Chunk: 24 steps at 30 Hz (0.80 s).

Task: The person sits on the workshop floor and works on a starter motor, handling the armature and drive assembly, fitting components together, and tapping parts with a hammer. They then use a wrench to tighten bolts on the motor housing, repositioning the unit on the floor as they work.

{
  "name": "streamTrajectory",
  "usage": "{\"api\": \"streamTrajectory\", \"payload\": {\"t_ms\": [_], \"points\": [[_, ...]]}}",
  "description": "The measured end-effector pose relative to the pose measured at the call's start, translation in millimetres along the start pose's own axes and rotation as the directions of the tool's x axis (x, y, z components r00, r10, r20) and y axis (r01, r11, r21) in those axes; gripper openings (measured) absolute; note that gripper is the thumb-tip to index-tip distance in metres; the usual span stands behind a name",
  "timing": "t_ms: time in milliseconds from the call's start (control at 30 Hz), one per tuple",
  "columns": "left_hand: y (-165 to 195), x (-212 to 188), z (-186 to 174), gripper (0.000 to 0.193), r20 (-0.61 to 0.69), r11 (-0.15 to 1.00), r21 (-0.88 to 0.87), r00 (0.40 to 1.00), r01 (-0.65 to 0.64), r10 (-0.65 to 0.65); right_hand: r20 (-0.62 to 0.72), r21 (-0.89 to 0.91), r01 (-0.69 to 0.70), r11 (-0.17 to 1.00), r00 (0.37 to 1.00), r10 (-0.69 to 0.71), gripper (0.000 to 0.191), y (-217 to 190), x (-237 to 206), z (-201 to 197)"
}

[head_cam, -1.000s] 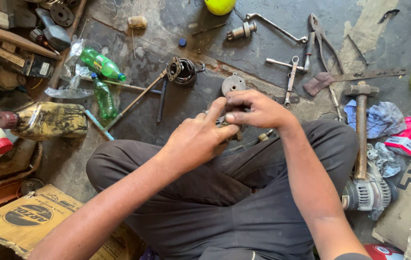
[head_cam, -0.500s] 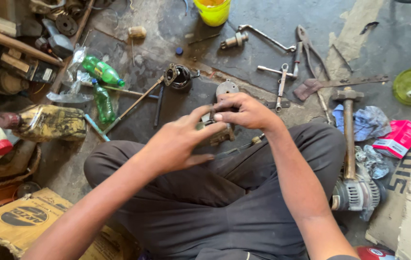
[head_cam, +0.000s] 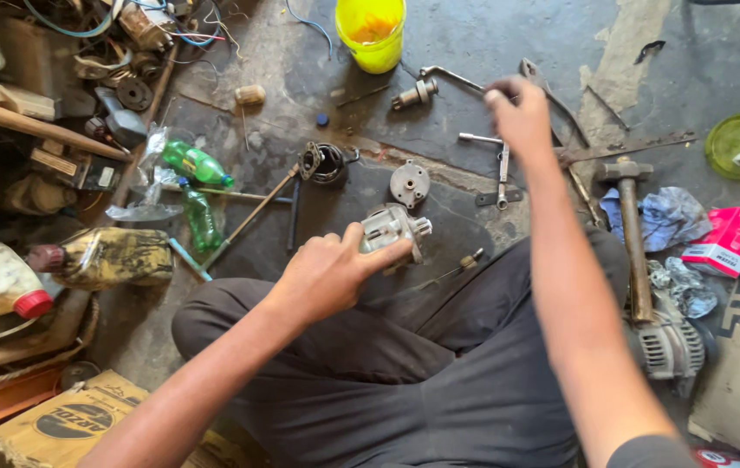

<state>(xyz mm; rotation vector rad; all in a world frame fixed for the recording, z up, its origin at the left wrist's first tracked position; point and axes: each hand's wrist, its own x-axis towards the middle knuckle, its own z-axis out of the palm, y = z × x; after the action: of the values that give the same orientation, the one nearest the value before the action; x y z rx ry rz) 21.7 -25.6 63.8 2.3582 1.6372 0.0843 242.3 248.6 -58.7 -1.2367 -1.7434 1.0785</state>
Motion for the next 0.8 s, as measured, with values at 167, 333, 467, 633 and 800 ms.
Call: {"api": "streamTrajectory", "payload": {"t_ms": [167,333,467,633,800], "points": [[3.3,4.3,4.0,0.084,0.011,0.999,0.006,0.999,0.043,-0.043,0.025,-0.708,0.422,0.566,0.816,-0.578,0.028,40.8,28.3,15.8],[1.8,6.5,0.3,0.082,0.022,0.998,-0.035,0.998,0.058,-0.057,0.081,-0.829,0.243,0.504,0.943,-0.322,0.006,33.0,23.6,30.8],[3.8,4.7,-5.8,0.069,-0.035,0.997,-0.077,0.999,0.029,-0.032,0.232,0.342,-0.427,0.837,0.902,0.365,0.023,-2.9,0.5,-3.2],[5.9,5.8,-10.8,0.062,-0.054,0.997,-0.065,0.998,0.031,-0.035,0.326,0.643,-0.415,0.643,0.909,0.26,0.032,-64.6,-131.1,-55.0],[5.9,3.5,-8.1,0.064,-0.024,0.998,-0.036,0.999,0.046,-0.047,-0.075,0.159,-0.094,0.983,0.991,0.107,0.029,-106.5,-238.7,-44.2]]}}
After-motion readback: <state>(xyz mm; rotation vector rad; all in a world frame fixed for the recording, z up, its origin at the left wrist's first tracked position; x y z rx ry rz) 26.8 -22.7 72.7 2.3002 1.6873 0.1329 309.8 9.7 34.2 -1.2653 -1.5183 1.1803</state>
